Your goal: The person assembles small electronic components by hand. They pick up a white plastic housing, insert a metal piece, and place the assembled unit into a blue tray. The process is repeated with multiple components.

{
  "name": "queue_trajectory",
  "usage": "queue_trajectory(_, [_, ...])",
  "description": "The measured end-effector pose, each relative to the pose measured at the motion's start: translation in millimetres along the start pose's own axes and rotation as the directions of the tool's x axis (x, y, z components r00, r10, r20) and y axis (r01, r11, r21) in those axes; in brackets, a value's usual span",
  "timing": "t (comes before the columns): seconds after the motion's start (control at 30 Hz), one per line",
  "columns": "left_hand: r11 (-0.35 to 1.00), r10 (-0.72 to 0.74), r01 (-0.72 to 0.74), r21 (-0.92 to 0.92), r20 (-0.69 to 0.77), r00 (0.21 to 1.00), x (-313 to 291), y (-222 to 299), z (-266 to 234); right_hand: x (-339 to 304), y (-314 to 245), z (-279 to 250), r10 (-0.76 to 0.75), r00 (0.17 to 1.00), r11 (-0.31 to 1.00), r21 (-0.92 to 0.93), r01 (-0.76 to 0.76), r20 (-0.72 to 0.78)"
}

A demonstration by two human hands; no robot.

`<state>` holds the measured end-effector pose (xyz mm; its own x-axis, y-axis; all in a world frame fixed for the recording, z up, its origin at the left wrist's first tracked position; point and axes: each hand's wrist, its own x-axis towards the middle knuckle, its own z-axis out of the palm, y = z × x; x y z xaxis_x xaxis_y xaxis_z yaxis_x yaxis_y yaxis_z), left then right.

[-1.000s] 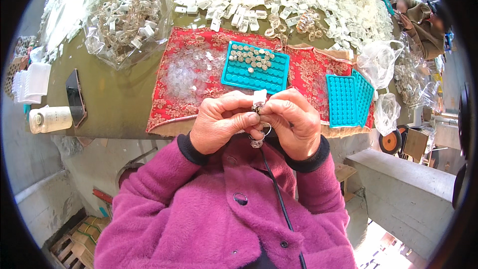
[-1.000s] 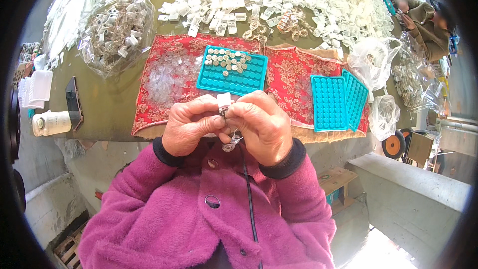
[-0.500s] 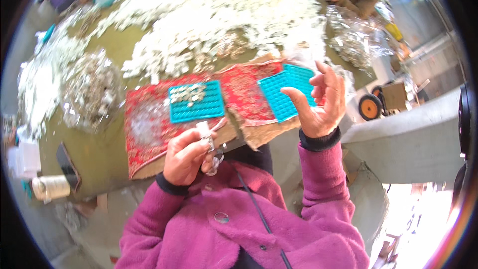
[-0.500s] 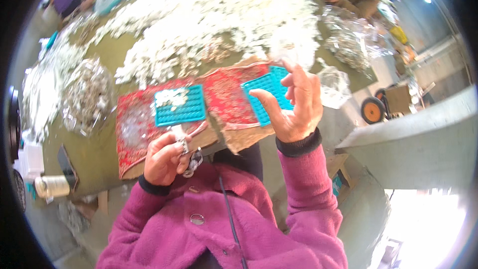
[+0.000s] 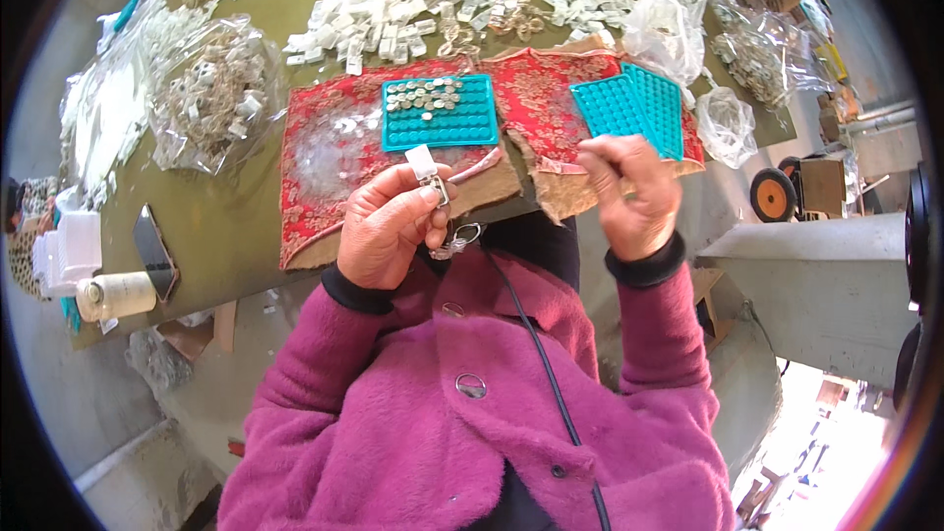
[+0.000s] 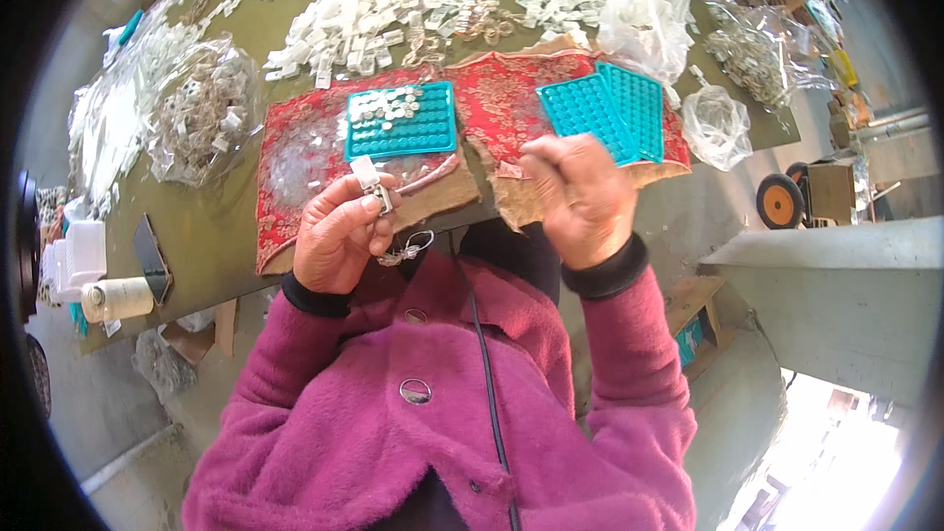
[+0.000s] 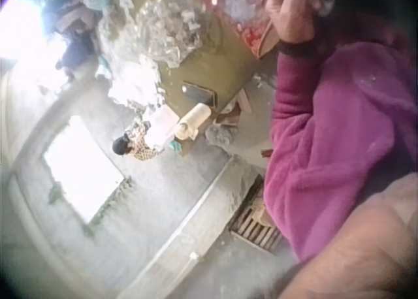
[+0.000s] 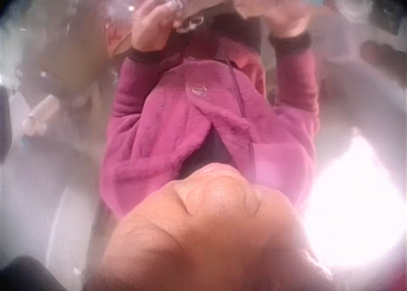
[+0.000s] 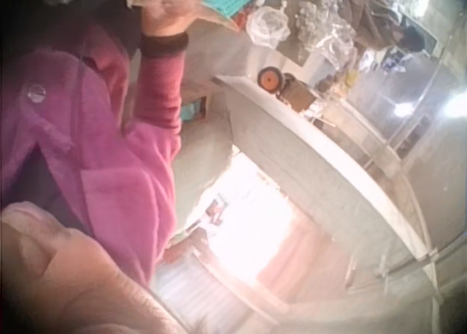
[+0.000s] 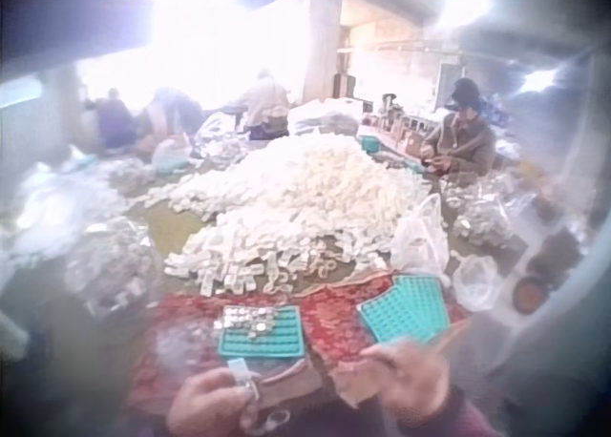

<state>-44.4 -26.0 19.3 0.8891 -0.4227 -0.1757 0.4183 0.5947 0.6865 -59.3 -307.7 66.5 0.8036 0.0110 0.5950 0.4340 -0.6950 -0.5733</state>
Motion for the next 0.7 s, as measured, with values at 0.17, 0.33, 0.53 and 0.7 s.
queue_trajectory(0.17, [0.999, 0.045, -0.044, 0.017, -0.056, 0.997, -2.4, 2.9, -3.8, 3.9, -16.2, 42.2, -0.06, 0.99, 0.994, 0.102, 0.047, 0.131])
queue_trajectory(0.33, [0.999, 0.048, -0.044, 0.032, -0.126, 0.991, -5.1, 6.4, -13.4, 32.0, -4.2, 85.0, -0.103, 0.968, 0.995, 0.029, 0.099, 0.227])
queue_trajectory(0.53, [0.999, 0.035, -0.035, 0.002, -0.078, 0.996, -5.4, 5.8, -21.7, 49.6, 9.7, 138.5, -0.217, 0.926, 0.974, 0.006, 0.227, 0.308])
queue_trajectory(0.7, [0.998, 0.003, -0.009, -0.062, -0.105, 0.994, -5.3, 6.2, -20.5, 50.2, 12.1, 155.8, -0.175, 0.933, 0.977, -0.064, 0.205, 0.315])
